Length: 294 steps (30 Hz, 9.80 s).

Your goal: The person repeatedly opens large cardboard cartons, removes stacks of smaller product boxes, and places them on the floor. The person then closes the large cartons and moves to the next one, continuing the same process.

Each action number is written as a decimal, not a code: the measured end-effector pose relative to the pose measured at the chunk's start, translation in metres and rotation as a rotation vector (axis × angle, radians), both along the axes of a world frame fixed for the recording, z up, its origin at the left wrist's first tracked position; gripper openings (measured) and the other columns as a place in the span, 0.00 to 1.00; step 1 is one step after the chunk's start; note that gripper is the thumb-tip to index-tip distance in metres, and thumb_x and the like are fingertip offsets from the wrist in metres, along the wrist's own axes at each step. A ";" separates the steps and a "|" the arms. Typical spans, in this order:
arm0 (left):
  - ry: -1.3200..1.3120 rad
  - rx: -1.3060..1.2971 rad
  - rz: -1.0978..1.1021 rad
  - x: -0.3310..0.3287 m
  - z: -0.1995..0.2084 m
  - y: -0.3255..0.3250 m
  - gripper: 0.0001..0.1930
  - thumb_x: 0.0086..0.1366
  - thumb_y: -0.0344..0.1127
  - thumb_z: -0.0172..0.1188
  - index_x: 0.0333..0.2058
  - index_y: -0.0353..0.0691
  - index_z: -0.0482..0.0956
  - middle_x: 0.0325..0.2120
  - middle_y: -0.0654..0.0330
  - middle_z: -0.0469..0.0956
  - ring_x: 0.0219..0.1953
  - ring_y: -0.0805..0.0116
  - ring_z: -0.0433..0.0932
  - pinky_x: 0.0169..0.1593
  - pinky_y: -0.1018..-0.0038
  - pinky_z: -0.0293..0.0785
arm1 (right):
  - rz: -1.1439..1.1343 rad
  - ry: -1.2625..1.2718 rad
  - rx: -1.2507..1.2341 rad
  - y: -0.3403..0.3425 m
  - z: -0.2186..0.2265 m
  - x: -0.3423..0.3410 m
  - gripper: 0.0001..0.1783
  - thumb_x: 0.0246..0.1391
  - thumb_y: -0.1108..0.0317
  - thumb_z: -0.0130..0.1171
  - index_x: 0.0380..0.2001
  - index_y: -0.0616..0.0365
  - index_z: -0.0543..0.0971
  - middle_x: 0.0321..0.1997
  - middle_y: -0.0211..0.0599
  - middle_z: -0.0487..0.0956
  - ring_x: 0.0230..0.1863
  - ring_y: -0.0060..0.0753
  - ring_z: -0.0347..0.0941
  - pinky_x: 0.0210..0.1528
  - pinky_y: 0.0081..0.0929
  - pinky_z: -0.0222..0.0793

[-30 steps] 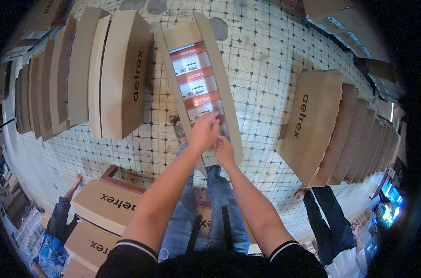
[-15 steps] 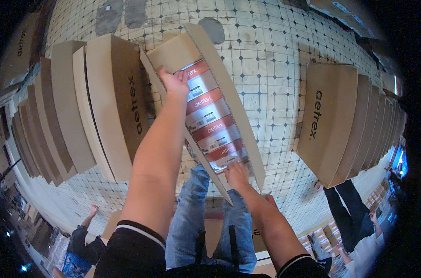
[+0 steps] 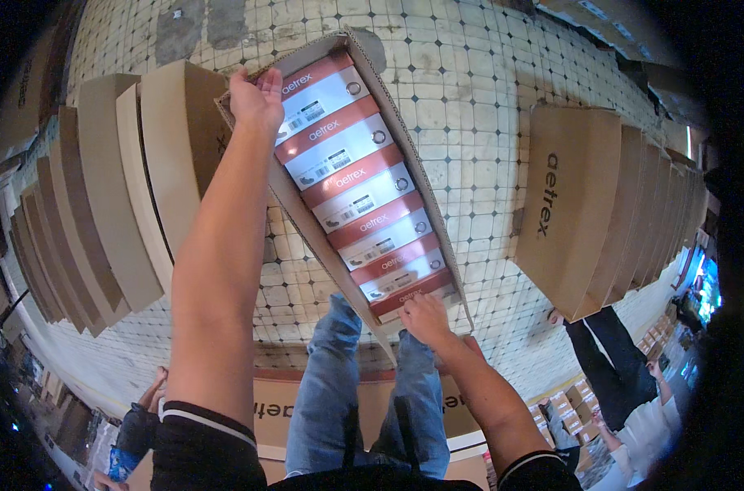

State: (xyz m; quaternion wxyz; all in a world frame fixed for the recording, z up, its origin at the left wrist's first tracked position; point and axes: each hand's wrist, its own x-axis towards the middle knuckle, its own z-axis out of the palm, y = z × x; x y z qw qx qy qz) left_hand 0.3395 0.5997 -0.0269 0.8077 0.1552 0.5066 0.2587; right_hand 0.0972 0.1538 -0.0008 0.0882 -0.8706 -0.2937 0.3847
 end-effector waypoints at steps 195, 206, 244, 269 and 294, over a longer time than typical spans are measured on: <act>1.125 0.637 -0.986 -0.683 -0.004 0.027 0.31 0.59 0.36 0.58 0.61 0.35 0.63 0.56 0.37 0.68 0.58 0.42 0.68 0.60 0.58 0.64 | -0.180 0.318 -0.134 0.241 -0.001 -0.291 0.31 0.60 0.44 0.51 0.58 0.53 0.69 0.44 0.48 0.81 0.41 0.50 0.79 0.45 0.45 0.72; 0.495 0.239 -0.617 -0.644 -0.113 0.164 0.32 0.66 0.53 0.51 0.57 0.28 0.68 0.50 0.47 0.74 0.54 0.59 0.70 0.57 0.68 0.65 | -1.442 0.722 0.177 0.410 -0.104 -0.282 0.41 0.58 0.31 0.45 0.63 0.51 0.60 0.57 0.39 0.70 0.53 0.39 0.69 0.44 0.39 0.72; 0.378 1.395 -0.429 -0.243 0.252 0.373 0.35 0.58 0.56 0.64 0.55 0.34 0.69 0.48 0.44 0.77 0.52 0.51 0.75 0.56 0.64 0.70 | -0.608 -0.527 0.875 0.632 0.234 0.139 0.25 0.54 0.47 0.60 0.40 0.59 0.84 0.36 0.46 0.84 0.41 0.40 0.80 0.46 0.31 0.72; 0.283 1.473 -0.245 -0.376 0.146 0.231 0.30 0.59 0.43 0.65 0.54 0.32 0.66 0.56 0.44 0.68 0.58 0.53 0.68 0.62 0.62 0.62 | -0.445 -0.322 1.078 0.493 0.115 0.043 0.34 0.59 0.45 0.55 0.57 0.63 0.72 0.61 0.50 0.72 0.64 0.43 0.66 0.65 0.33 0.59; 0.982 1.042 -1.012 -0.385 -0.026 0.035 0.51 0.51 0.49 0.69 0.68 0.42 0.49 0.67 0.33 0.41 0.70 0.38 0.44 0.68 0.46 0.44 | 0.140 -0.401 0.073 0.359 -0.050 -0.167 0.46 0.47 0.62 0.64 0.68 0.53 0.57 0.74 0.58 0.43 0.74 0.60 0.41 0.68 0.60 0.47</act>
